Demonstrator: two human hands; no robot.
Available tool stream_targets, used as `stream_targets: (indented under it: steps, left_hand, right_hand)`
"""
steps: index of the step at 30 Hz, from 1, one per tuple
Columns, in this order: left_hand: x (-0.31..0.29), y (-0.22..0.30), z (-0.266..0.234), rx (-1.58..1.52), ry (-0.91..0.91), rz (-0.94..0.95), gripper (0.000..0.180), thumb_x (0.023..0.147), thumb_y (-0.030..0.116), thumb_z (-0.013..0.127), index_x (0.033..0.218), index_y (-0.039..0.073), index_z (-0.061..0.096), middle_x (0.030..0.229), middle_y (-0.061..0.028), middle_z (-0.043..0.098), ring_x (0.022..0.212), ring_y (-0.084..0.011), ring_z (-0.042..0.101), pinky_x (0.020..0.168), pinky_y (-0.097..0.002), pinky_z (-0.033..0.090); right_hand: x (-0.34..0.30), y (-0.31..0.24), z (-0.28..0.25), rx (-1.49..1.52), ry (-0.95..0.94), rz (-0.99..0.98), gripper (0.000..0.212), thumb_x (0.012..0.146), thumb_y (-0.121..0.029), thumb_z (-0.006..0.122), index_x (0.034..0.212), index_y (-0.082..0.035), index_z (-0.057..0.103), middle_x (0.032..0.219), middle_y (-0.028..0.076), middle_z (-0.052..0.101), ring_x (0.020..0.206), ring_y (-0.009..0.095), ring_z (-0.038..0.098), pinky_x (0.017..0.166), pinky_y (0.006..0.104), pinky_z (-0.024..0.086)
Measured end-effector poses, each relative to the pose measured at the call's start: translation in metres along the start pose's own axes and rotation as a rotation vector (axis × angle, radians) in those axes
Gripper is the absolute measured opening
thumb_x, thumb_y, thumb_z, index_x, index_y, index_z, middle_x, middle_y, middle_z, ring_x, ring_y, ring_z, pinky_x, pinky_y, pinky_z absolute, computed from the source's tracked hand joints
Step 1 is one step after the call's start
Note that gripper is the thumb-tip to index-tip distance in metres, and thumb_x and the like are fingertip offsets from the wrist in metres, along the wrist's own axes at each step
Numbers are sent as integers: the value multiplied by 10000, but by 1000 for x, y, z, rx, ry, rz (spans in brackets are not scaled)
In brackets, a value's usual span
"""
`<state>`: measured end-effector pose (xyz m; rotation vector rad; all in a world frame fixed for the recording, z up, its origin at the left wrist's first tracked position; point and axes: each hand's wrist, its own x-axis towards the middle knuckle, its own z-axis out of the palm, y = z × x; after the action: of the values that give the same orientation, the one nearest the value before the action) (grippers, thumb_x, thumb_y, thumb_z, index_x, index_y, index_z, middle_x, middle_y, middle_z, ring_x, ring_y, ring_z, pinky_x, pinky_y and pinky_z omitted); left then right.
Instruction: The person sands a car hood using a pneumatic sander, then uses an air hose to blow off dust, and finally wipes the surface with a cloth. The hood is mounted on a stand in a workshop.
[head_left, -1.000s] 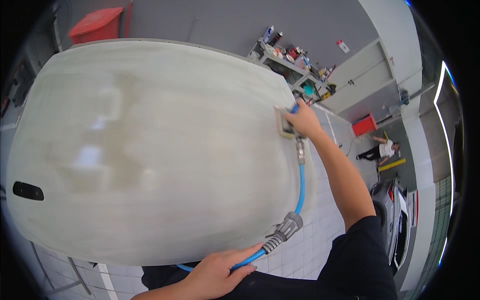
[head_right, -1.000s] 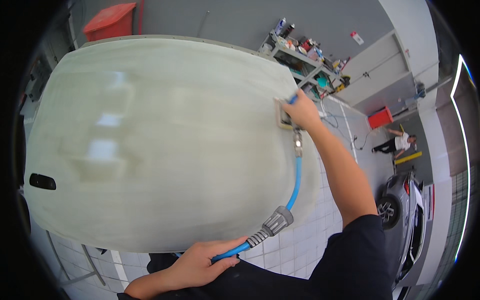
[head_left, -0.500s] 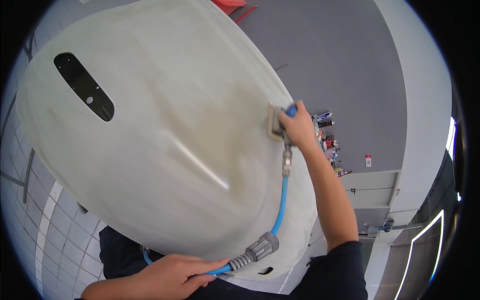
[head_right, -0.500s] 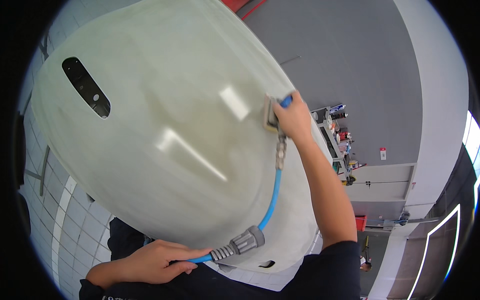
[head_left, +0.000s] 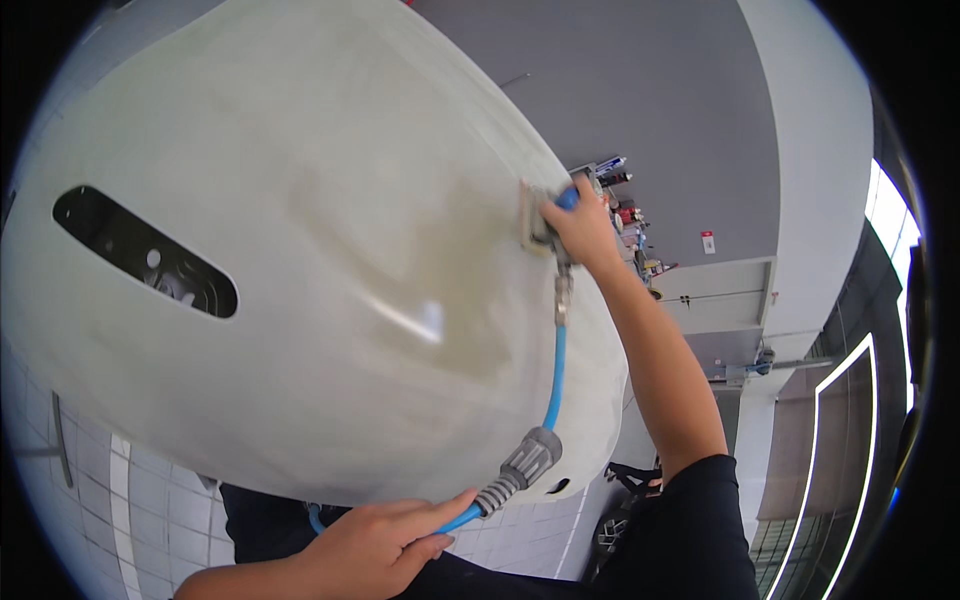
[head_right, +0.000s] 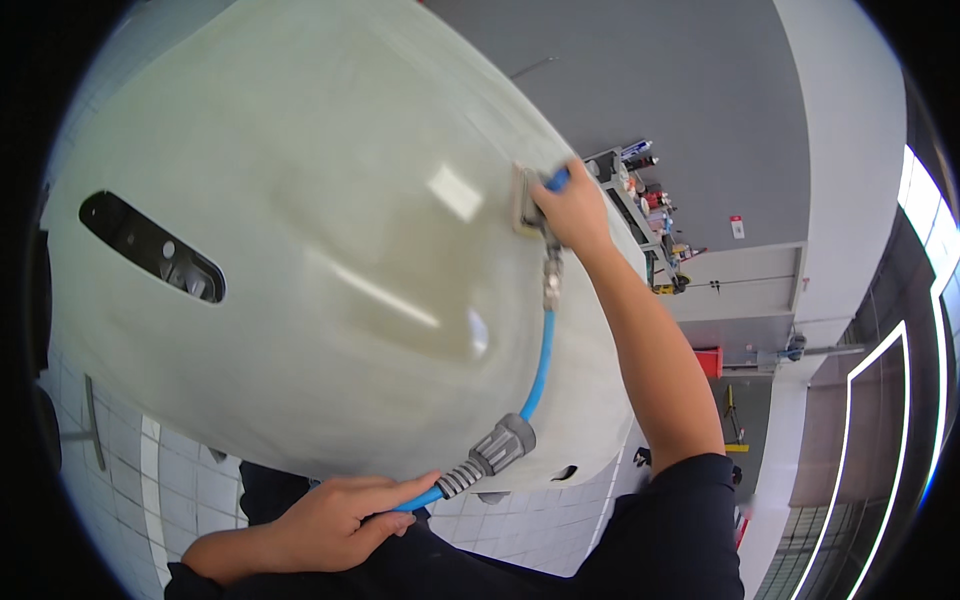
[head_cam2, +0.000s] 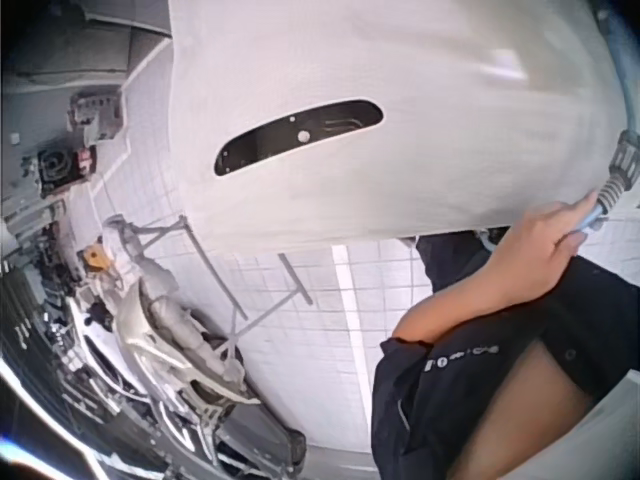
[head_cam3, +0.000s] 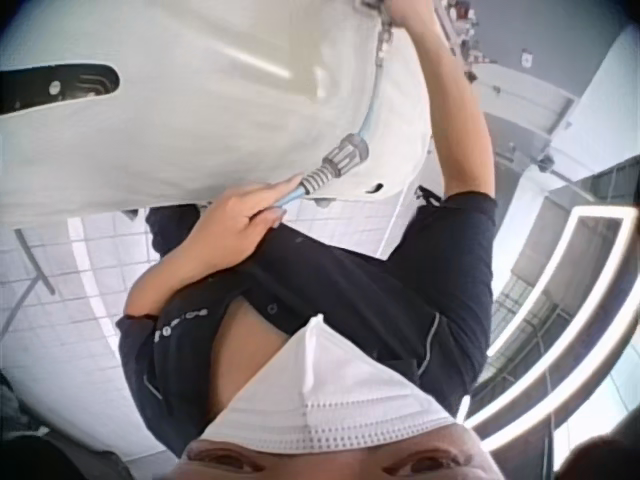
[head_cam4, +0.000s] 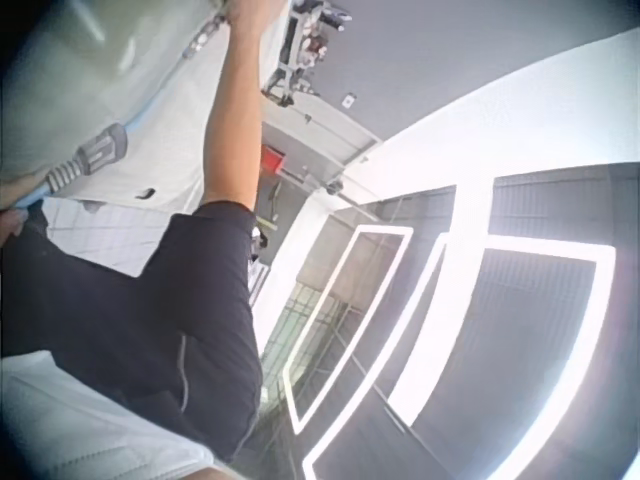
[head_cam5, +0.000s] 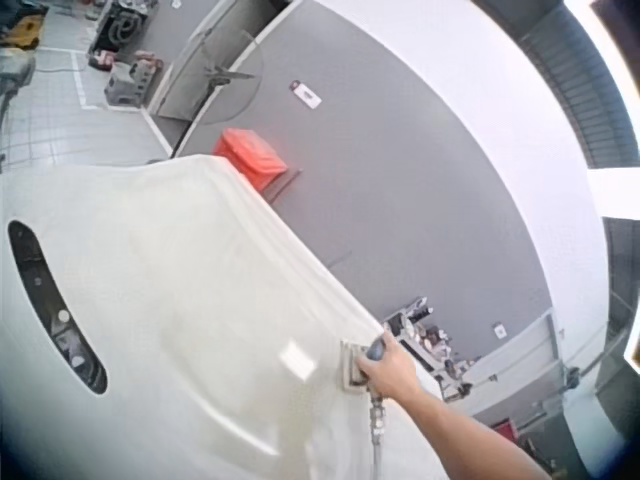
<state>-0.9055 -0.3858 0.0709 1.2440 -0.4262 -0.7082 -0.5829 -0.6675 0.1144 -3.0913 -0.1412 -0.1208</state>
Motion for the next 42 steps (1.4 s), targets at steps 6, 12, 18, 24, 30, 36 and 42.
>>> stream_targets:
  steps: [6, 12, 18, 24, 30, 36, 42]
  left_hand:
    - [-27, -7, -25, 71, -58, 0, 513, 961, 45, 560, 1465, 122, 510, 843, -85, 682, 762, -200, 680, 771, -286, 529]
    - [-32, -14, -20, -63, -53, -11, 526, 950, 9, 564, 1462, 122, 518, 861, -82, 688, 775, -188, 691, 782, -286, 539]
    - [-22, -14, -15, -75, -156, 83, 511, 956, 13, 546, 1453, 129, 531, 875, -85, 685, 785, -188, 696, 780, -284, 541]
    - [-27, -16, -27, -9, -264, 117, 463, 956, 48, 549, 1402, 160, 597, 855, -62, 697, 771, -179, 695, 757, -295, 551]
    - [-52, -16, -43, -124, -138, 74, 324, 959, 41, 560, 1260, 40, 680, 894, -96, 706, 796, -148, 650, 752, -299, 500]
    - [-26, -22, -25, -40, -75, 81, 454, 940, 38, 589, 1382, 138, 613, 853, -55, 711, 754, -187, 700, 748, -292, 552]
    - [-9, -16, -9, -97, -279, 83, 442, 946, 31, 581, 1371, 143, 623, 906, -70, 736, 793, -191, 712, 764, -285, 551]
  right_hand:
    - [-30, -19, 18, -14, 45, 16, 517, 794, -381, 712, 1151, -36, 569, 999, 248, 640, 937, 402, 644, 837, 479, 514]
    - [4, -159, 24, 105, -44, -206, 510, 793, -355, 711, 1169, -36, 581, 997, 254, 635, 949, 417, 636, 823, 479, 524]
    - [-42, -80, 12, 53, -79, -164, 440, 790, -353, 745, 1034, -44, 549, 913, 194, 651, 847, 353, 654, 772, 438, 514]
    - [-138, 37, -17, 20, -233, 302, 456, 767, -373, 744, 1034, -55, 555, 882, 177, 655, 829, 329, 642, 803, 405, 515]
    - [-77, -98, -8, 89, -359, -48, 404, 797, -356, 747, 1028, -77, 569, 864, 105, 617, 791, 213, 608, 746, 348, 504]
    - [-31, -179, -1, 141, -398, -310, 442, 797, -372, 741, 1070, -69, 571, 880, 127, 647, 807, 274, 633, 756, 390, 512]
    - [-113, -56, -25, 115, -406, -66, 437, 794, -329, 763, 1080, -79, 547, 882, 141, 619, 810, 277, 617, 785, 376, 511]
